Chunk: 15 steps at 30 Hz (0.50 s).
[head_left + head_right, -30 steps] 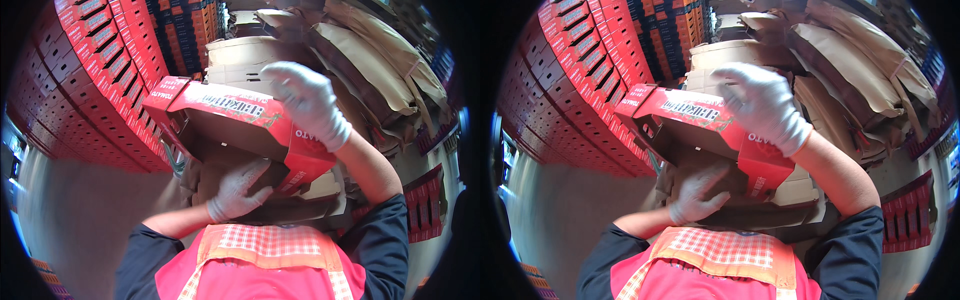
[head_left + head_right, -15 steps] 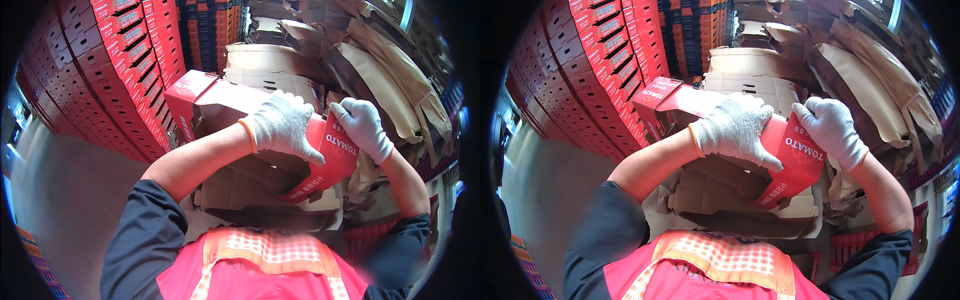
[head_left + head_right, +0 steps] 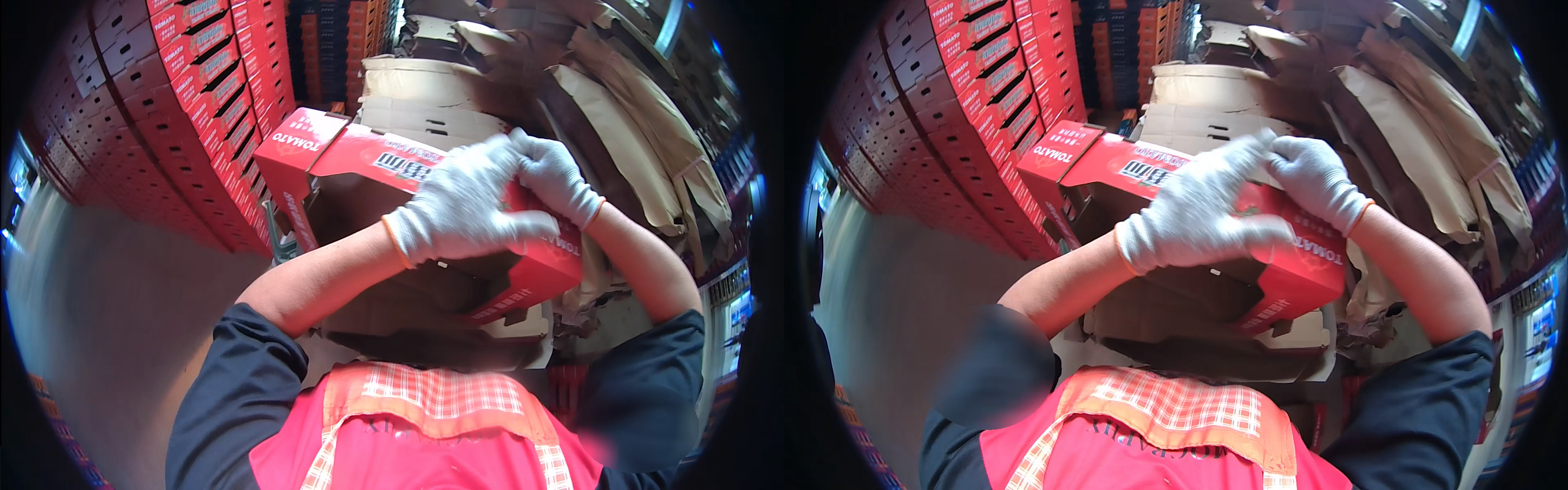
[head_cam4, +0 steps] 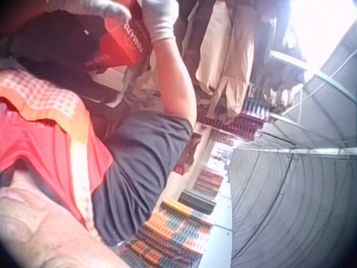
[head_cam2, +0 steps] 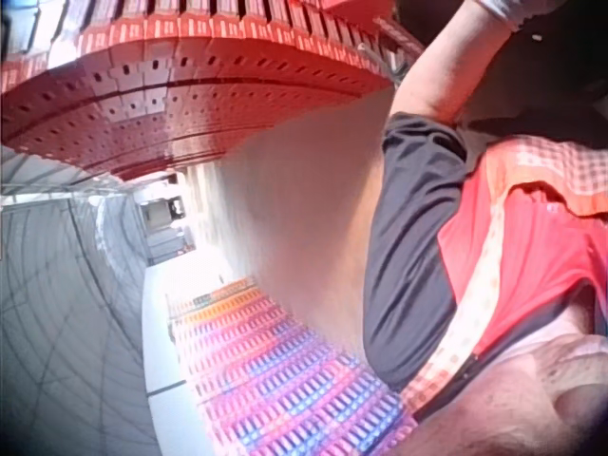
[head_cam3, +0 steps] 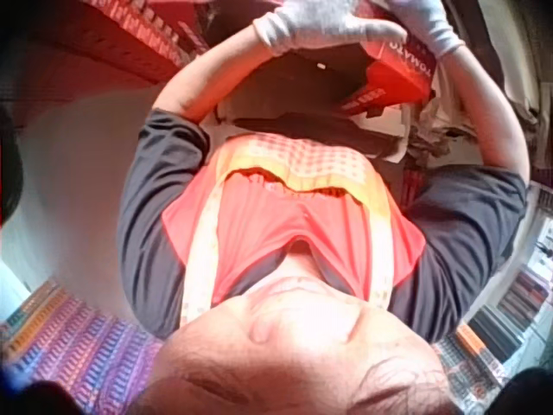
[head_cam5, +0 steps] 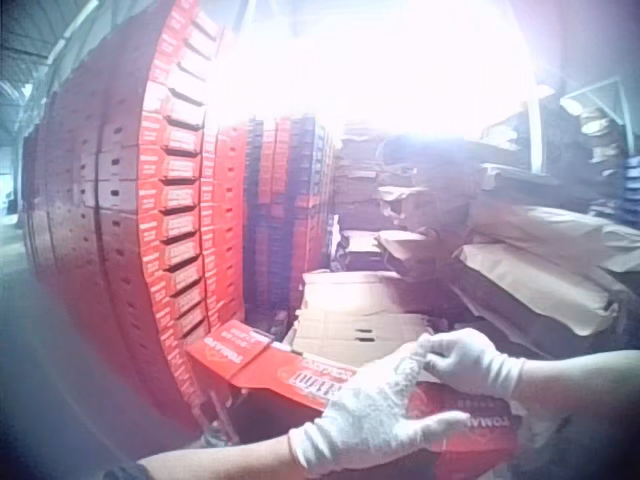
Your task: The person repeatedly picks up flat red cardboard pieces, folds them into box shapes, and stacks them on a pile. The process is continuous and repetitive, with the person handling each box individually.
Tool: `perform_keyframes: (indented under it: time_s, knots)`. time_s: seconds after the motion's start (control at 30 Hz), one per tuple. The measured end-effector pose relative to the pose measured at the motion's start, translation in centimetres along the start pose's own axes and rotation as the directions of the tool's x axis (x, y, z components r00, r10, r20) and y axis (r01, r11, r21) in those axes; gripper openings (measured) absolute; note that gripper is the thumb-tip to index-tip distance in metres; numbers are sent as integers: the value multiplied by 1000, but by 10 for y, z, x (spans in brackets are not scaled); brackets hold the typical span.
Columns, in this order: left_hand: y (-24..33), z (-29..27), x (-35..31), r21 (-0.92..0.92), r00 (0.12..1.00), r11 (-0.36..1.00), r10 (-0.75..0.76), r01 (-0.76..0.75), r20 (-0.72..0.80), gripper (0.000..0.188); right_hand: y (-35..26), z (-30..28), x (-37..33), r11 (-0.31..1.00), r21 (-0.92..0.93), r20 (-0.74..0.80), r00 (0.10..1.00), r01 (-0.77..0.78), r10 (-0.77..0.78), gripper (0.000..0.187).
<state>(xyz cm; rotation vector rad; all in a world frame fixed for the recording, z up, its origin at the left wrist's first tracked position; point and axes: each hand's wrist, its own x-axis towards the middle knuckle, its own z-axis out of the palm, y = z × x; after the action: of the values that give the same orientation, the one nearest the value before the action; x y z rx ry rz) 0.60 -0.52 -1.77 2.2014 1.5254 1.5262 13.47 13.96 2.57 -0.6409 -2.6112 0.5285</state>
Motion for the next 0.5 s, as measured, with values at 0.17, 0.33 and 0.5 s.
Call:
perform_keyframes:
  time_s: [0.17, 0.33, 0.5]
  knots:
    - [-15, -23, -9, -615, 950, 788, -171, -26, -260, 56, -49, 6, -34, 870, -288, 287, 903, 400, -320, 73]
    - [-4, -55, -98, 171, 967, 975, 175, -144, -185, 32, 0, -6, -14, 954, 133, -144, 958, 267, -248, 66]
    - [23, -78, -156, 158, 928, 984, 138, -87, -345, 68, 121, -16, -43, 607, 751, 134, 961, -259, 244, 47]
